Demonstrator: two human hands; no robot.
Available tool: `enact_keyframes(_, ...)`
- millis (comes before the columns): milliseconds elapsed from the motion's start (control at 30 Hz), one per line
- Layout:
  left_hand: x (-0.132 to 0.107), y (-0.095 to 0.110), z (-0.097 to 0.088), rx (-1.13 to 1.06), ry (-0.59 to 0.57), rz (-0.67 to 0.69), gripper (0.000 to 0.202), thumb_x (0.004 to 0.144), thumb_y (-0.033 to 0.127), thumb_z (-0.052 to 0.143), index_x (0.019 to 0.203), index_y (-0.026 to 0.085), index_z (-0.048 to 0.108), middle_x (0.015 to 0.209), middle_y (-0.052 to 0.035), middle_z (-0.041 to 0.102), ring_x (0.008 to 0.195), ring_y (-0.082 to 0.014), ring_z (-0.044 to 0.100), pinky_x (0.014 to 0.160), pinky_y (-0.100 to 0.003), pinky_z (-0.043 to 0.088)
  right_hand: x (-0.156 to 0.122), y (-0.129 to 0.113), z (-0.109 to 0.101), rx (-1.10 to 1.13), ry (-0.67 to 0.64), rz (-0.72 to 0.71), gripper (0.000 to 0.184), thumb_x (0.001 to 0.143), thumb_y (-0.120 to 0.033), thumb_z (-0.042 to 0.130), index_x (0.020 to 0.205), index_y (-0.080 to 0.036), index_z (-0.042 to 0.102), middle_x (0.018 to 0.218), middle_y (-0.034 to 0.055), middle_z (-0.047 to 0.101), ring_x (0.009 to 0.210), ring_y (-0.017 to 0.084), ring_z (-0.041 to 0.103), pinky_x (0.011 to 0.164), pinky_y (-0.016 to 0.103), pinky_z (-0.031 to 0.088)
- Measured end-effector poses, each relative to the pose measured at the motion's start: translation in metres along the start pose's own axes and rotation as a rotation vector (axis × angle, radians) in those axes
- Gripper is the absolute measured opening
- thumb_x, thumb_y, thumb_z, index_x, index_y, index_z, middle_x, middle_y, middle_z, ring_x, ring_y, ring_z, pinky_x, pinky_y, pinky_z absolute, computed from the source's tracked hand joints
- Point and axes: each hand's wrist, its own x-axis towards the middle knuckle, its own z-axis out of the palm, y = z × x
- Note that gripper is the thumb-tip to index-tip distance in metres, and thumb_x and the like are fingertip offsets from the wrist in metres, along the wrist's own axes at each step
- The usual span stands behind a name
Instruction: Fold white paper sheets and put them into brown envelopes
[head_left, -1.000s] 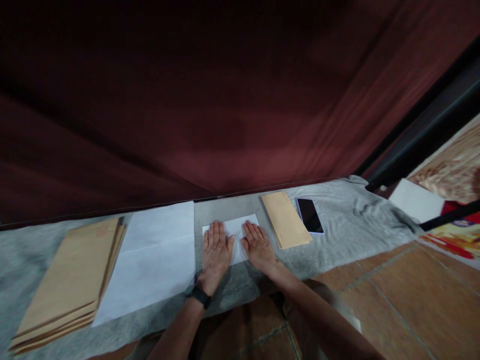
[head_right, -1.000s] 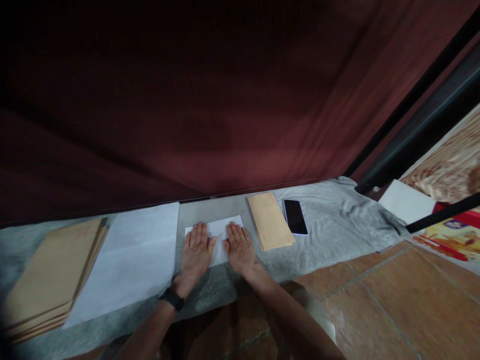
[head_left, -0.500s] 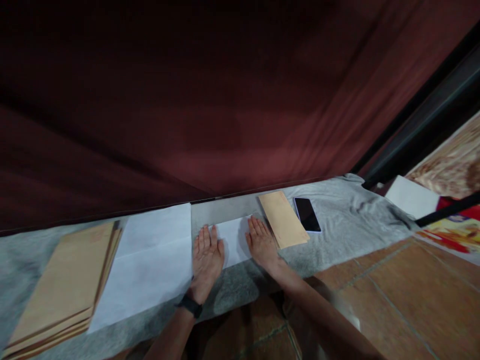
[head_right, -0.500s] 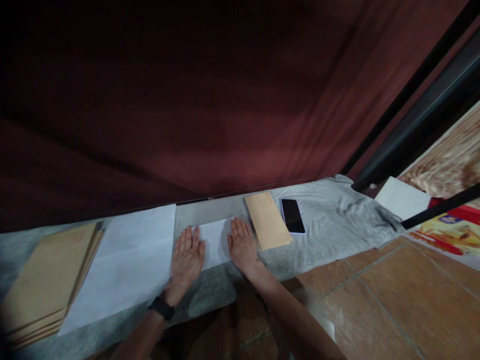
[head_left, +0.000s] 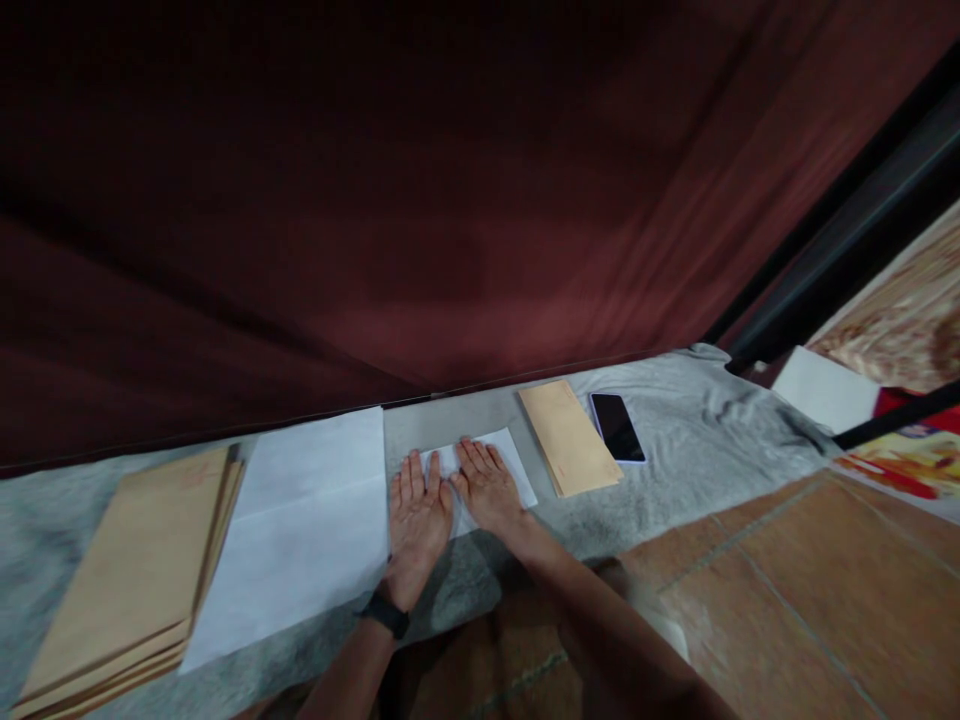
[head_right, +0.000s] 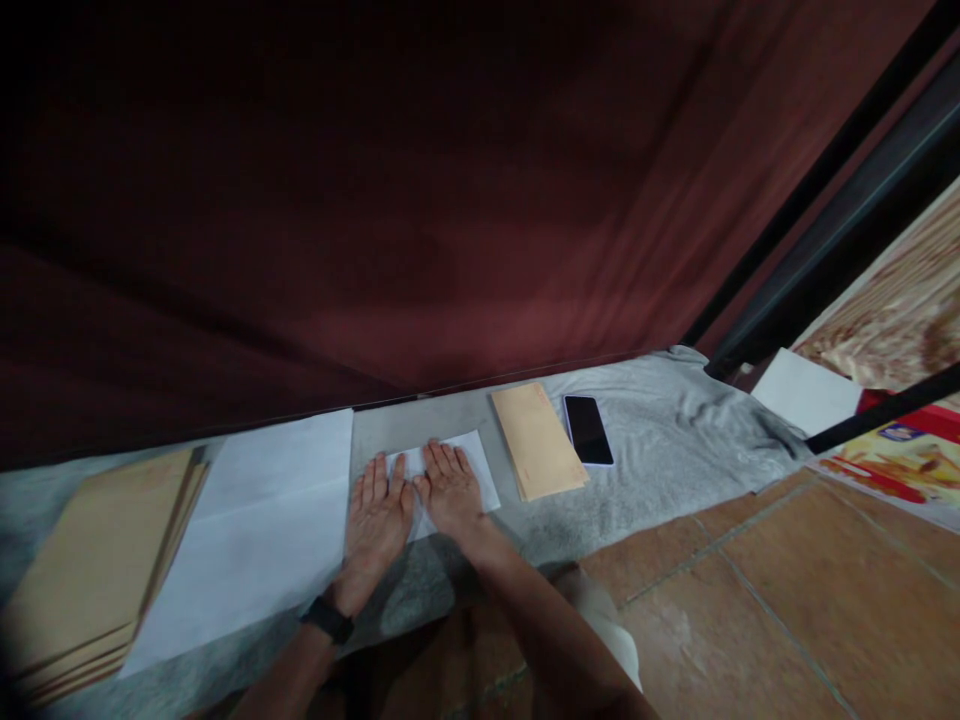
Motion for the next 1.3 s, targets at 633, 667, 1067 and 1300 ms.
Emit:
enact_keyframes(633,0.0,0.019,-0.001,-0.061,0.13,0.087,0.06,0.098,0.025,0.029,0.15,-0.004,0.036,0.158,-0.0266,0.037,0.153,-0.0319,0.023,0.123,-0.055,0.028,-0.016,0.047,-0.016,-0.147,-0.032,0.139,0.057,0.106,-0.038,0.037,0.153,-0.006,0.041,0.157,0.0153,0.041,0.147,0.027,0.038,0.12,0.044,0.03)
enact_keyframes(667,-0.001,0.027,-0.001,-0.075,0.115,0.139,0.06,0.098,0.025,0.03,0.151,-0.002,0.035,0.159,-0.0242,0.036,0.154,-0.0303,0.023,0.123,-0.054,0.028,-0.016,0.046,-0.016,-0.145,-0.038,0.142,0.057,0.106,-0.038,0.037,0.153,-0.005,0.041,0.157,0.0152,0.041,0.147,0.027,0.038,0.121,0.044,0.029)
enact_keyframes(1067,0.001,0.033,0.01,-0.096,-0.001,0.117,0.06,0.099,0.028,0.033,0.152,0.001,0.036,0.159,-0.0219,0.037,0.154,-0.0286,0.024,0.125,-0.052,0.024,-0.017,0.047,-0.015,-0.124,-0.025,0.145,0.057,0.105,-0.037,0.04,0.153,-0.006,0.04,0.158,0.0151,0.04,0.148,0.027,0.037,0.121,0.045,0.03)
enact_keyframes(1300,-0.002,0.018,0.003,-0.032,-0.014,0.015,0.063,0.099,0.034,0.03,0.15,-0.002,0.039,0.158,-0.0252,0.038,0.152,-0.0329,0.028,0.123,-0.053,0.026,-0.021,0.052,-0.017,-0.121,-0.016,0.15,0.06,0.106,-0.04,0.039,0.155,-0.005,0.037,0.158,0.0172,0.04,0.148,0.028,0.036,0.12,0.047,0.031)
